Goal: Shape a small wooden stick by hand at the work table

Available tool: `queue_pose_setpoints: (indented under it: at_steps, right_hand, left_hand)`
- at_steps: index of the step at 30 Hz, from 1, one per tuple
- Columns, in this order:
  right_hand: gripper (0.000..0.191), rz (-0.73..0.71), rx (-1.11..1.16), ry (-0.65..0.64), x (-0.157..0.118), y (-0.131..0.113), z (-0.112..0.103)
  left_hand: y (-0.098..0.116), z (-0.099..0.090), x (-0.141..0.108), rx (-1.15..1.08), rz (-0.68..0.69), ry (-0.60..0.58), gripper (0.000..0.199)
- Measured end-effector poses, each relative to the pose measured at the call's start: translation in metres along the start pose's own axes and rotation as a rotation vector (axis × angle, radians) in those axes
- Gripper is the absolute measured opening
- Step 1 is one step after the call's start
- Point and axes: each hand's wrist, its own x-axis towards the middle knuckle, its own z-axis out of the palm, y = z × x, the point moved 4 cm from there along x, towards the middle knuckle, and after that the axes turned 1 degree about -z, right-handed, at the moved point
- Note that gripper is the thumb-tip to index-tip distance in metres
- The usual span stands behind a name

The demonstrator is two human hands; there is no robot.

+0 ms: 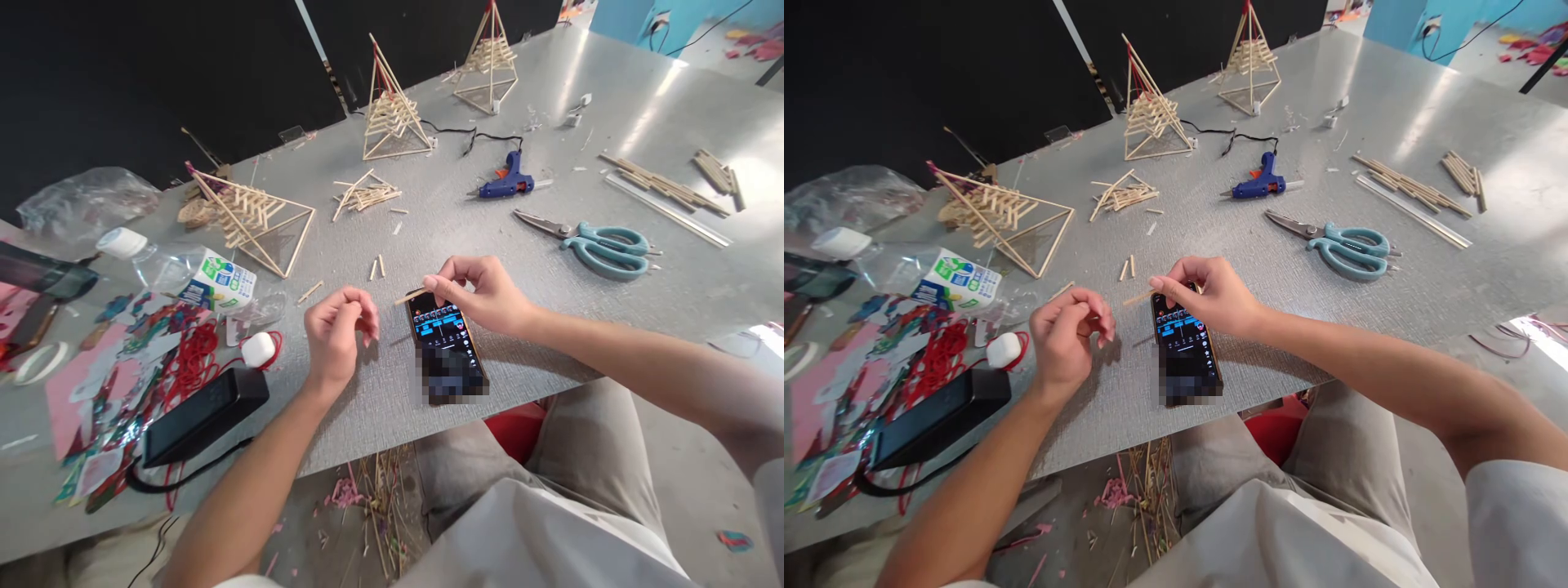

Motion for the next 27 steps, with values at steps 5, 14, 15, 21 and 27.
queue_pose_setpoints:
  at_steps: [5,14,15,21,27]
  right_hand:
    - [0.055,-0.008,-0.007,-0.007,0.0,0.0,0.001]
    - [0.053,-0.123,-0.075,-0.043,-0.003,0.001,0.008]
    - [0.052,-0.145,-0.073,-0.046,-0.004,0.0,0.007]
    - [0.053,-0.162,-0.047,-0.004,-0.005,-0.008,-0.001]
    - [0.055,-0.002,0.104,-0.039,-0.001,-0.004,0.003]
  left_hand:
    - [0.012,0.01,-0.005,0.187,0.175,-0.073,0.03]
    - [0.006,0.021,-0.01,0.162,0.002,-0.179,0.019]
    - [0.004,0.021,-0.009,0.094,-0.068,-0.195,0.023]
    - [0.006,0.001,0.005,0.088,-0.005,0.062,0.035]
    - [0.018,-0.005,0.001,0.243,0.181,0.196,0.027]
